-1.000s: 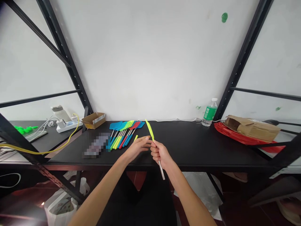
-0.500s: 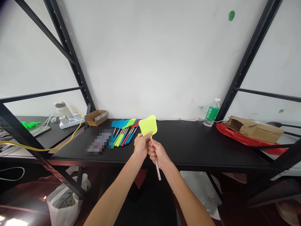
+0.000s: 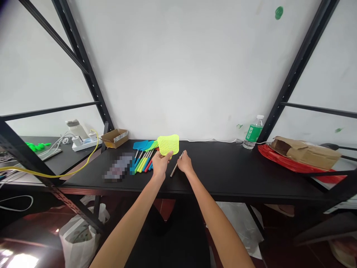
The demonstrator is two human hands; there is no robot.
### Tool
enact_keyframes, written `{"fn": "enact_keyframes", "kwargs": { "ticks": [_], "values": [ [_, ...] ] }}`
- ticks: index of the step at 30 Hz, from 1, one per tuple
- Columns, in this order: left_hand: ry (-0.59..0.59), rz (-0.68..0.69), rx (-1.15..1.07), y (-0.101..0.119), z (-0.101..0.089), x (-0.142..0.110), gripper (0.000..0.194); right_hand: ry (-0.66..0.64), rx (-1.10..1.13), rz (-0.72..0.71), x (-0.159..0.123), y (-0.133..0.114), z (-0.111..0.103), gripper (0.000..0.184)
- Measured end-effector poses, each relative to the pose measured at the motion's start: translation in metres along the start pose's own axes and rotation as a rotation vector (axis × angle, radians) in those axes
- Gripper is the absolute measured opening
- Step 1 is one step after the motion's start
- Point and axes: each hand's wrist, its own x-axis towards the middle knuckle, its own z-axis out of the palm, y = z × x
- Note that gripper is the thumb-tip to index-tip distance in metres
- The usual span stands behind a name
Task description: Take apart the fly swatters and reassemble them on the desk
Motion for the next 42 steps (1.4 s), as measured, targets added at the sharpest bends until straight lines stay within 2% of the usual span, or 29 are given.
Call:
{"fn": "enact_keyframes", "kwargs": {
  "ticks": [2,4,6,9,12,14,17,19,21,23,26,29,31,34,37,42],
  "values": [
    [-0.018,0.024,0.032,-0.006,-0.004,-0.001,0.036,0.030,-0.256,-0.066,0.002,-0.003,0.004,0.025],
    [-0.032,0.043,0.065,-0.013,-0.007,-0.001,0.035,0.052,-0.421,-0.097,0.000,-0.005,0.008,0.025],
    [-0.058,0.065,0.097,-0.019,-0.010,-0.001,0.034,0.054,-0.492,-0.128,-0.002,-0.005,0.011,0.024],
    [-0.083,0.082,0.137,-0.025,-0.012,-0.002,0.035,0.040,-0.458,-0.158,-0.002,-0.004,0.010,0.022],
    [-0.074,0.064,0.146,-0.028,-0.014,-0.003,0.038,0.085,-0.232,-0.110,-0.001,-0.001,0.000,0.025],
    [-0.081,0.054,0.149,-0.028,-0.013,-0.003,0.041,0.122,0.071,-0.034,-0.003,0.001,-0.010,0.032],
    [-0.163,0.060,0.206,-0.028,-0.007,-0.005,0.041,0.027,0.481,-0.013,-0.010,0.004,-0.023,0.039],
    [-0.260,0.084,0.291,-0.025,-0.005,-0.007,0.041,-0.016,0.549,-0.057,-0.013,0.010,-0.034,0.048],
    [-0.311,0.132,0.434,-0.020,-0.008,-0.008,0.045,0.059,0.495,-0.060,-0.012,0.020,-0.051,0.061],
    [-0.281,0.202,0.666,-0.013,-0.019,-0.005,0.045,0.173,0.360,-0.003,-0.007,0.035,-0.073,0.067],
    [-0.186,0.276,1.142,0.000,-0.045,0.008,0.033,0.208,-0.081,0.102,-0.001,0.057,-0.109,0.061],
    [-0.155,0.259,1.484,0.008,-0.067,0.024,0.027,0.268,-0.520,0.151,-0.003,0.067,-0.130,0.059],
    [-0.147,0.233,1.579,0.010,-0.074,0.032,0.027,0.276,-0.663,0.182,-0.007,0.065,-0.130,0.059],
    [-0.209,0.160,1.657,0.010,-0.074,0.035,0.028,0.264,-0.749,0.204,-0.014,0.058,-0.120,0.056],
    [-0.242,0.201,1.710,0.006,-0.071,0.031,0.027,0.280,-0.760,0.192,-0.017,0.056,-0.112,0.053],
    [-0.260,0.211,1.740,0.001,-0.065,0.029,0.021,0.318,-0.711,0.127,-0.023,0.058,-0.115,0.045]
  ]
}}
